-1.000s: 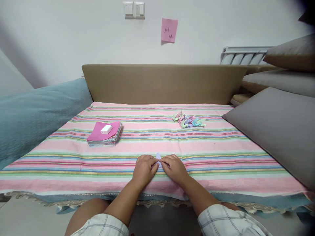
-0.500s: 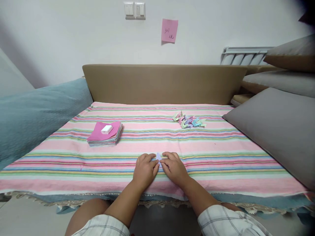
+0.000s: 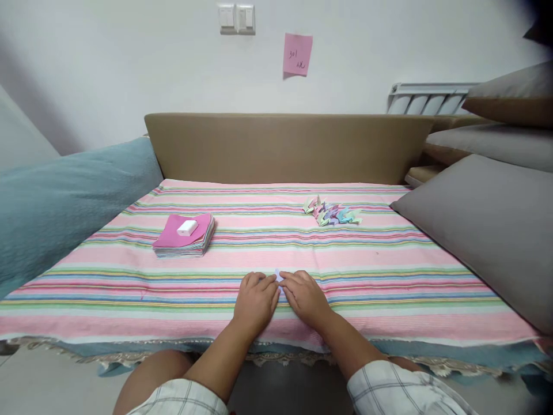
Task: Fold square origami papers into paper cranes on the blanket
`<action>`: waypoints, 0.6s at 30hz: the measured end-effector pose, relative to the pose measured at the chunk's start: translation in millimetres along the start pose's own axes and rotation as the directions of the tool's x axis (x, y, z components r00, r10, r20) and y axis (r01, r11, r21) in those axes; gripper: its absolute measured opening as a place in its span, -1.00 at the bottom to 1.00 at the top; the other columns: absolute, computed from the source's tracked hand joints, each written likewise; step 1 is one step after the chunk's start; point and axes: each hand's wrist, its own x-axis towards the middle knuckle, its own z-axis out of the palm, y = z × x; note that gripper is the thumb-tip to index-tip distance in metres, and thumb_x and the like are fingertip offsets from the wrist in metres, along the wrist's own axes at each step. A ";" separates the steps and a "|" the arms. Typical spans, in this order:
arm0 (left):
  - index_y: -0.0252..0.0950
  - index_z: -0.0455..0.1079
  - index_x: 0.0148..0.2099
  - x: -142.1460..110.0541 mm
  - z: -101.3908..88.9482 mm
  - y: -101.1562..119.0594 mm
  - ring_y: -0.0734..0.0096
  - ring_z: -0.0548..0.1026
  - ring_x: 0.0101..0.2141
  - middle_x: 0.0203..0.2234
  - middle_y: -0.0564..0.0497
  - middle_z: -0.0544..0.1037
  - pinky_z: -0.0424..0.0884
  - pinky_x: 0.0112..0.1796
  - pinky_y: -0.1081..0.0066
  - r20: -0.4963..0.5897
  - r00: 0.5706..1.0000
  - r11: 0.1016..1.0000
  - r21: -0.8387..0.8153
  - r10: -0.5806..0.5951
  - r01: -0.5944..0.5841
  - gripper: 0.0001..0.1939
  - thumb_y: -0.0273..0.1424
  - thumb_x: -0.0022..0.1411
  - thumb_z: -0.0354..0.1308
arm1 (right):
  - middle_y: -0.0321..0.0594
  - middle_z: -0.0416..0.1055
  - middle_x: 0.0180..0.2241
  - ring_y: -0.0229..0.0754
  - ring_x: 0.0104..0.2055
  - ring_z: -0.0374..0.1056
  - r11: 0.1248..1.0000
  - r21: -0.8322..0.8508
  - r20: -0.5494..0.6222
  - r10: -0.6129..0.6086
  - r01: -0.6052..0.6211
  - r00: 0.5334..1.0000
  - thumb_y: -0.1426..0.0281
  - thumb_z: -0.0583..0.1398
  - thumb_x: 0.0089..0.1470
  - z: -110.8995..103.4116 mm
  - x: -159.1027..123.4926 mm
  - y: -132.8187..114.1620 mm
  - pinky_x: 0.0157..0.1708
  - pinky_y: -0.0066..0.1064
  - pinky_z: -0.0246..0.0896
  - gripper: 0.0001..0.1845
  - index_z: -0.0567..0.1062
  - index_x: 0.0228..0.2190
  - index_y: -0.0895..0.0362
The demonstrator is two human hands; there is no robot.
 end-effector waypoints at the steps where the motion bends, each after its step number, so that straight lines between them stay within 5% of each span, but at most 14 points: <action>1: -0.22 0.48 -0.20 -0.5 0.0 0.0 0.22 0.39 -0.20 -0.18 -0.01 0.56 0.26 -0.11 0.15 -0.008 1.000 1.000 0.006 0.002 -0.002 -0.82 -0.39 0.21 0.07 | -0.20 0.41 -0.04 -0.11 -0.14 0.24 1.000 -0.002 -0.002 -0.001 0.001 1.000 0.45 0.03 0.16 0.0 -0.3 -0.1 -0.11 -0.22 0.17 -0.75 0.49 -0.21 0.09; 9: -0.20 0.49 -0.17 -2.3 0.4 1.2 0.21 0.41 -0.21 -0.20 0.00 0.57 0.22 -0.07 0.10 -0.011 0.999 0.999 0.000 -0.033 0.033 -0.81 -0.37 0.22 0.07 | -0.18 0.42 -0.06 -0.12 -0.13 0.24 0.999 0.015 0.031 0.044 -0.044 0.999 0.45 0.02 0.16 1.8 -0.7 0.2 -0.11 -0.24 0.16 -0.75 0.44 -0.16 0.09; 18: -0.22 0.46 -0.19 0.1 -2.3 1.7 0.14 0.35 -0.07 -0.05 0.03 0.49 0.18 -0.01 0.08 0.106 0.994 0.999 0.005 -0.034 0.034 -0.79 -0.38 0.26 0.00 | -0.20 0.45 -0.17 -0.11 -0.15 0.23 0.991 0.066 0.068 0.112 -0.116 0.991 0.46 0.04 0.13 1.0 1.8 -1.2 -0.12 -0.27 0.15 -0.72 0.38 -0.11 0.11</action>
